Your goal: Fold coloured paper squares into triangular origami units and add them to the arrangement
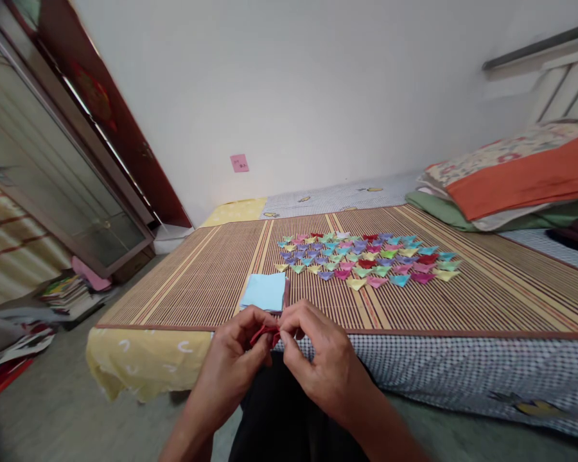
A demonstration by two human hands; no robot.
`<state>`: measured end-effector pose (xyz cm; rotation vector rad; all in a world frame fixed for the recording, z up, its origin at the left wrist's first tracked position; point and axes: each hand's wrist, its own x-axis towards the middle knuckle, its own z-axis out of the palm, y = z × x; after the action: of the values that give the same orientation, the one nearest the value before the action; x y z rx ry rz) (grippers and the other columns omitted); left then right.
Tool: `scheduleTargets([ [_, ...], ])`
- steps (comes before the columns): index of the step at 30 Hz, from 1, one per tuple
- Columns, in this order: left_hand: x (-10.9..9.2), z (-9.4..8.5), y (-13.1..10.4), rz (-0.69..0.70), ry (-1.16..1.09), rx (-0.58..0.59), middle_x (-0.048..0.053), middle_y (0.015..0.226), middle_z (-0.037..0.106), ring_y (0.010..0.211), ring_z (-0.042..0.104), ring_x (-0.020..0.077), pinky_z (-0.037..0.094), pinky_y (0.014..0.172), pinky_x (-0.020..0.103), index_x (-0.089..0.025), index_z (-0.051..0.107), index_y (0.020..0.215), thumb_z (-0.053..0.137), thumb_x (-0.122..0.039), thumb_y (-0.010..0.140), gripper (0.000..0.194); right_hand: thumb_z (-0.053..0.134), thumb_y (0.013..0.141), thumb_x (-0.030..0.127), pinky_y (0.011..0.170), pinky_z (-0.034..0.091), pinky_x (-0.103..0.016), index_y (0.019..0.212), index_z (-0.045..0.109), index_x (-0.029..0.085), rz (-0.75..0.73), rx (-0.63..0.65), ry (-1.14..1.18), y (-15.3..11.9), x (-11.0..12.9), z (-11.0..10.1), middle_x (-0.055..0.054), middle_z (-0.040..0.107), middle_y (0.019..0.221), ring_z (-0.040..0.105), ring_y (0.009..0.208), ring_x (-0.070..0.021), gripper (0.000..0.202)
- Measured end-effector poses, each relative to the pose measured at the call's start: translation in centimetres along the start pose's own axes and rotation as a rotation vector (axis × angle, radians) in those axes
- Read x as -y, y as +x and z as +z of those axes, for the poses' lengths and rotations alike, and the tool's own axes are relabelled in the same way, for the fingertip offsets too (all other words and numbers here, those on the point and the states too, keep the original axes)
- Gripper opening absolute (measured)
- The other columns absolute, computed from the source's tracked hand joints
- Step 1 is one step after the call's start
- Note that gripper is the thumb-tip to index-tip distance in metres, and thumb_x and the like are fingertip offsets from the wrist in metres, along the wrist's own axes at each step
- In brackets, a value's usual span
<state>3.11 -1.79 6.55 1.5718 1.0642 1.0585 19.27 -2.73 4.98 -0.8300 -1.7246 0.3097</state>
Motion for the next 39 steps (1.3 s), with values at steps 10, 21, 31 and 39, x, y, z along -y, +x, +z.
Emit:
scheduleTargets([
  [10, 0.6, -0.4, 0.0, 0.032, -0.003, 0.065, -0.003, 0.075, 0.053, 0.068, 0.045, 0.0122, 0.039, 0.062, 0.022, -0.019, 0.058, 0.083, 0.055, -0.007, 0.083, 0.012, 0.054, 0.087, 0.001, 0.078, 0.049, -0.037, 0.086, 0.058, 0.02, 0.064, 0.173, -0.157, 0.6, 0.8, 0.5, -0.005, 0.059, 0.093, 0.059, 0.089, -0.0223, 0.02],
  [21, 1.0, -0.6, 0.4, 0.01, -0.065, 0.088, -0.001, 0.08, 0.06, 0.071, 0.053, 0.0136, 0.042, 0.063, 0.023, -0.019, 0.065, 0.092, 0.059, -0.011, 0.086, 0.011, 0.056, 0.083, 0.002, 0.07, 0.041, -0.037, 0.076, 0.05, 0.021, 0.097, 0.164, -0.424, 0.9, 1.1, 1.3, -0.005, 0.057, 0.084, 0.054, 0.081, -0.0243, 0.021],
  [31, 0.5, -0.8, -0.1, -0.035, -0.105, 0.117, -0.001, 0.074, 0.059, 0.064, 0.055, 0.0125, 0.045, 0.056, 0.021, -0.017, 0.064, 0.097, 0.051, -0.03, 0.099, 0.018, 0.054, 0.084, 0.0, 0.068, 0.04, -0.035, 0.076, 0.05, 0.02, 0.081, 0.165, -0.402, 0.6, 1.0, 1.2, -0.006, 0.059, 0.084, 0.053, 0.078, -0.0232, 0.022],
  [39, 1.0, -0.8, 0.1, -0.044, -0.073, 0.114, -0.001, 0.074, 0.058, 0.062, 0.054, 0.0114, 0.046, 0.056, 0.021, -0.017, 0.061, 0.093, 0.052, -0.029, 0.098, 0.015, 0.054, 0.084, -0.002, 0.067, 0.041, -0.035, 0.075, 0.051, 0.02, 0.015, 0.17, -0.417, 0.4, 1.1, 1.3, -0.006, 0.059, 0.081, 0.054, 0.076, -0.0234, 0.024],
])
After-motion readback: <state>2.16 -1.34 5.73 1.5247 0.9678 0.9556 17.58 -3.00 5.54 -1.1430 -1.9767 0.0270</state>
